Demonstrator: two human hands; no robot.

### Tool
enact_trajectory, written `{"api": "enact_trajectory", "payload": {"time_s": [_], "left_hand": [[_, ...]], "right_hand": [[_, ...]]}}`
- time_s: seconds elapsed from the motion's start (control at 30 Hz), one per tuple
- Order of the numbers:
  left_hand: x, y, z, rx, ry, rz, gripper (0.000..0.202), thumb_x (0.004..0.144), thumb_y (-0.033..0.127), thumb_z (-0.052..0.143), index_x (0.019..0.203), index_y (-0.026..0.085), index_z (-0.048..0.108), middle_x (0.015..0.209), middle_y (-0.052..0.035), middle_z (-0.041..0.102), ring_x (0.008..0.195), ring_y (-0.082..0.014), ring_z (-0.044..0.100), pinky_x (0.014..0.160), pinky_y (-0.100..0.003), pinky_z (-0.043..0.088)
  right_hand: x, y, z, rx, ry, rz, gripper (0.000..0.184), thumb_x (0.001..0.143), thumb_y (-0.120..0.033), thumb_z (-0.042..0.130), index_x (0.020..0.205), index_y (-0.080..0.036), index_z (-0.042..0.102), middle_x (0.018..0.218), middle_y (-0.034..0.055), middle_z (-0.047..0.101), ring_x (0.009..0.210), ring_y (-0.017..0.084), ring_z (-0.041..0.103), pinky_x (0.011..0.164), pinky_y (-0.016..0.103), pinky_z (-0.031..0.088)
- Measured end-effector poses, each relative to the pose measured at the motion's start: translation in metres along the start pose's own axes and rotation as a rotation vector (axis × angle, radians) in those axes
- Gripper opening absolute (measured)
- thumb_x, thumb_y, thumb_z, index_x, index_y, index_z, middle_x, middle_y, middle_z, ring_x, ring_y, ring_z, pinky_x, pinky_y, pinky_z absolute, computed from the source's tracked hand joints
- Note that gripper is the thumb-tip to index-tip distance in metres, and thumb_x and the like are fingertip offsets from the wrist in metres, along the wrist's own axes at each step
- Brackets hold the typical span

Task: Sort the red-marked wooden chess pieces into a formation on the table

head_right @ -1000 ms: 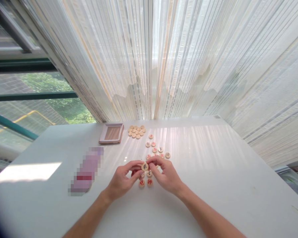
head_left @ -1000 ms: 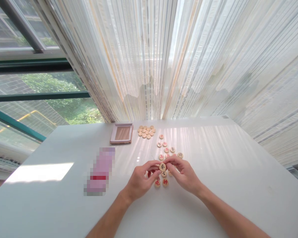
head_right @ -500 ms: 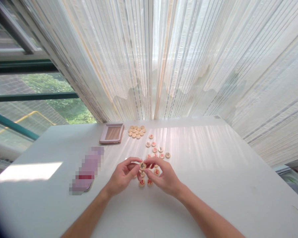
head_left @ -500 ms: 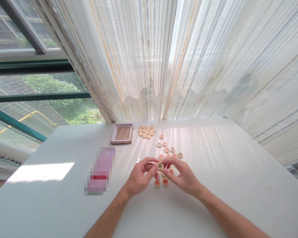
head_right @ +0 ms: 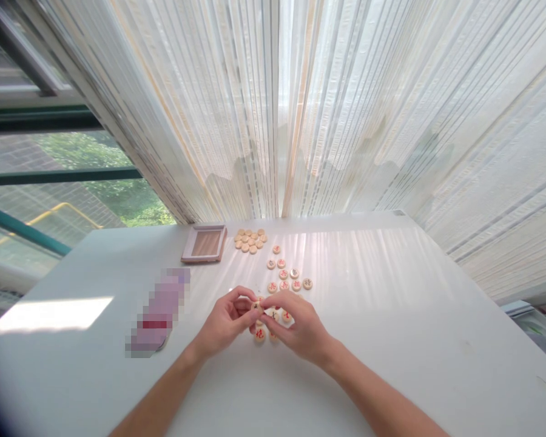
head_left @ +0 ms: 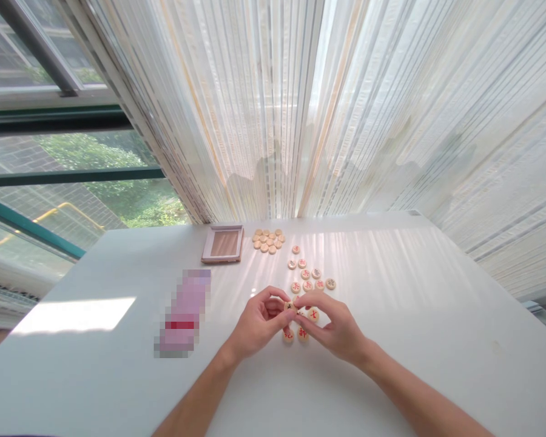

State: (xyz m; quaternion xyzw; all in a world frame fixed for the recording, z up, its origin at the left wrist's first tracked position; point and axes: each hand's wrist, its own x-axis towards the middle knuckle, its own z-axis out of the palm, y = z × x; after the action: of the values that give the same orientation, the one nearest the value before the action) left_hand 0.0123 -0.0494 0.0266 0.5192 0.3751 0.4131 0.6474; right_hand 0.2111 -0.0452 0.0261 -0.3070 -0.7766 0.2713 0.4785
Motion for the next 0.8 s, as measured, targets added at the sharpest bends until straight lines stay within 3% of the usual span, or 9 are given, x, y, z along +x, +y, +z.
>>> {"api": "enact_trajectory", "payload": {"time_s": [0.17, 0.3, 0.43, 0.67, 0.8], "left_hand": [[0.0011, -0.0011, 0.0015, 0.038, 0.056, 0.010, 0.027, 0.085, 0.037, 0.074, 0.091, 0.017, 0.057, 0.068, -0.0016, 0.072, 0.056, -0.0124, 0.067, 0.056, -0.021, 0.051], [0.0004, 0.0008, 0.0025, 0.072, 0.083, 0.006, 0.029, 0.086, 0.040, 0.073, 0.086, 0.015, 0.058, 0.070, -0.0040, 0.073, 0.054, -0.0128, 0.067, 0.055, -0.022, 0.050], [-0.0001, 0.0011, 0.0017, 0.083, 0.089, 0.005, 0.029, 0.090, 0.043, 0.067, 0.087, 0.015, 0.059, 0.063, -0.0009, 0.070, 0.054, -0.0135, 0.067, 0.056, -0.022, 0.049], [-0.0003, -0.0013, -0.0028, 0.127, 0.064, 0.013, 0.031, 0.098, 0.042, 0.054, 0.108, 0.014, 0.061, 0.058, -0.0009, 0.069, 0.055, -0.0130, 0.063, 0.054, -0.022, 0.042], [-0.0010, -0.0025, -0.0032, 0.133, 0.039, 0.043, 0.031, 0.099, 0.040, 0.053, 0.117, 0.014, 0.059, 0.063, -0.0021, 0.070, 0.062, -0.0142, 0.065, 0.061, -0.024, 0.047]], "right_hand": [[0.0003, 0.0012, 0.0029, -0.065, -0.004, -0.111, 0.026, 0.087, -0.009, 0.068, 0.107, -0.024, 0.063, 0.089, 0.0025, 0.073, 0.079, 0.017, 0.068, 0.073, 0.031, 0.055], [-0.0015, 0.0031, 0.0044, -0.081, -0.016, -0.083, 0.027, 0.088, -0.011, 0.067, 0.110, -0.026, 0.063, 0.089, 0.0030, 0.073, 0.079, 0.018, 0.068, 0.074, 0.033, 0.055], [-0.0027, 0.0052, 0.0043, -0.071, -0.015, -0.043, 0.026, 0.088, -0.014, 0.066, 0.111, -0.027, 0.062, 0.093, 0.0042, 0.073, 0.083, 0.020, 0.069, 0.076, 0.035, 0.056], [-0.0019, 0.0059, 0.0015, -0.099, 0.013, 0.040, 0.022, 0.090, -0.018, 0.065, 0.111, -0.026, 0.063, 0.091, 0.0036, 0.072, 0.080, 0.019, 0.067, 0.073, 0.033, 0.057], [-0.0019, 0.0062, 0.0019, -0.097, 0.031, 0.086, 0.022, 0.091, -0.021, 0.065, 0.112, -0.026, 0.063, 0.093, 0.0034, 0.073, 0.080, 0.018, 0.067, 0.075, 0.033, 0.057]]}}
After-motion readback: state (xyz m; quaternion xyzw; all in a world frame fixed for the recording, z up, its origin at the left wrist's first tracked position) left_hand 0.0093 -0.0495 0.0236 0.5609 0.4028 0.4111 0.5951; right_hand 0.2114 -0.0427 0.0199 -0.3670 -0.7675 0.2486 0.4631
